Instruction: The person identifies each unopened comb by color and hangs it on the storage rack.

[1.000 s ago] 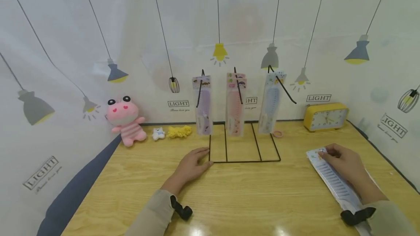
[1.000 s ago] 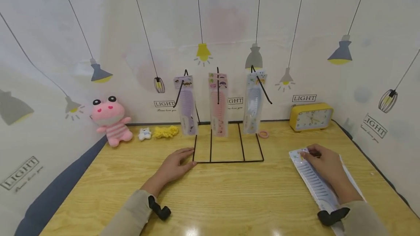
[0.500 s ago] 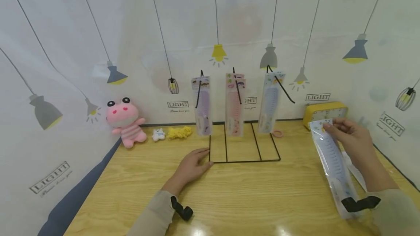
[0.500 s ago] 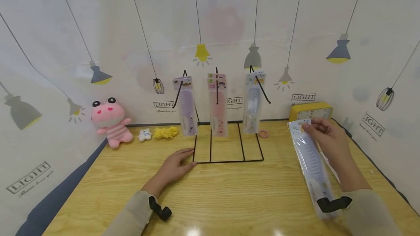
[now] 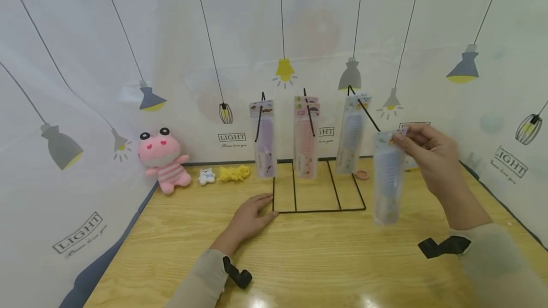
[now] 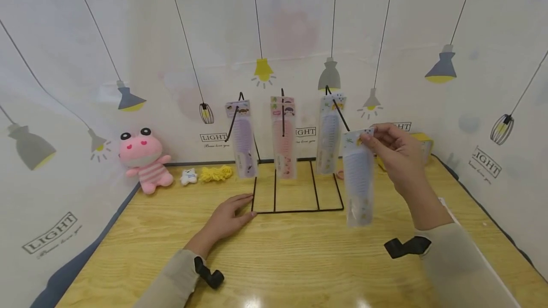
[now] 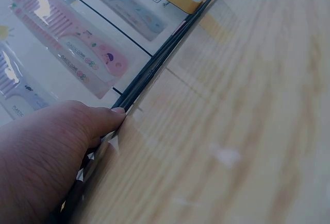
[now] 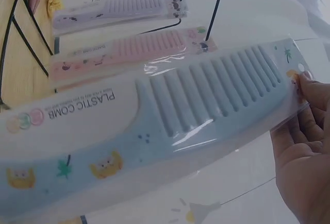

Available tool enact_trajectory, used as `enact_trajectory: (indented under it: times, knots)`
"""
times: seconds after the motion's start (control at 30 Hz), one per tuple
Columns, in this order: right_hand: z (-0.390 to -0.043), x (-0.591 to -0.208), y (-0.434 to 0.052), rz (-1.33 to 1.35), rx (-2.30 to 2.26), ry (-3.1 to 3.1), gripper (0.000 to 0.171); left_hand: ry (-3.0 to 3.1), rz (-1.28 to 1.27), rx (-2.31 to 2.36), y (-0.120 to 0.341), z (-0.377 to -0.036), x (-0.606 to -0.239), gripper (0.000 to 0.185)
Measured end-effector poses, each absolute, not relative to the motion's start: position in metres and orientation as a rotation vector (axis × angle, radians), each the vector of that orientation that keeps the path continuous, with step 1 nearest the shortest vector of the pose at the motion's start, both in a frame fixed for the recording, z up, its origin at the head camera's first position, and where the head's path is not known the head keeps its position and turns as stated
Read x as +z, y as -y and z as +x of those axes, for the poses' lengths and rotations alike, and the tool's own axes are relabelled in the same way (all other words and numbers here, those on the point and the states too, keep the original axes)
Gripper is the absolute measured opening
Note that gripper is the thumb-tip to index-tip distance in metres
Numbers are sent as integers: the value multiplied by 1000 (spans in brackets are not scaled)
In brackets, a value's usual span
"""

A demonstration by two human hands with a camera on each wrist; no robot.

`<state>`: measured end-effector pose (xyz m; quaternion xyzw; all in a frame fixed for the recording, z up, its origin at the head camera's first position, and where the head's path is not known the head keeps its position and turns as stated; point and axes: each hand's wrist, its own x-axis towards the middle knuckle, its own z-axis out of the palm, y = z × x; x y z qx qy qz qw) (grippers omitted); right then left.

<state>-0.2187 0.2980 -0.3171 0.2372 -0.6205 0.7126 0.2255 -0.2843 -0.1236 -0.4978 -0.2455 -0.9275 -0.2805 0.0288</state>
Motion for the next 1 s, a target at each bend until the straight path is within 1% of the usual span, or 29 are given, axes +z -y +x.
enact_trajectory:
  times: [0.3,0.47,0.77,1.0]
  knots:
    - [-228,-322,-291,540,1920,1811,12,2867,-750,-878,122,-284,-500,62]
    - [-235,-325,-291,556,1924,1801,13,2862,-736,-874,122,-284,-500,62]
    - [-243,-328,-289,557,1956,1817,10,2860,-734,-876,122,-285,-497,62]
    - [-259,-325,-288,474,1889,1875,19,2857,-743,-875,122,-285,-498,61]
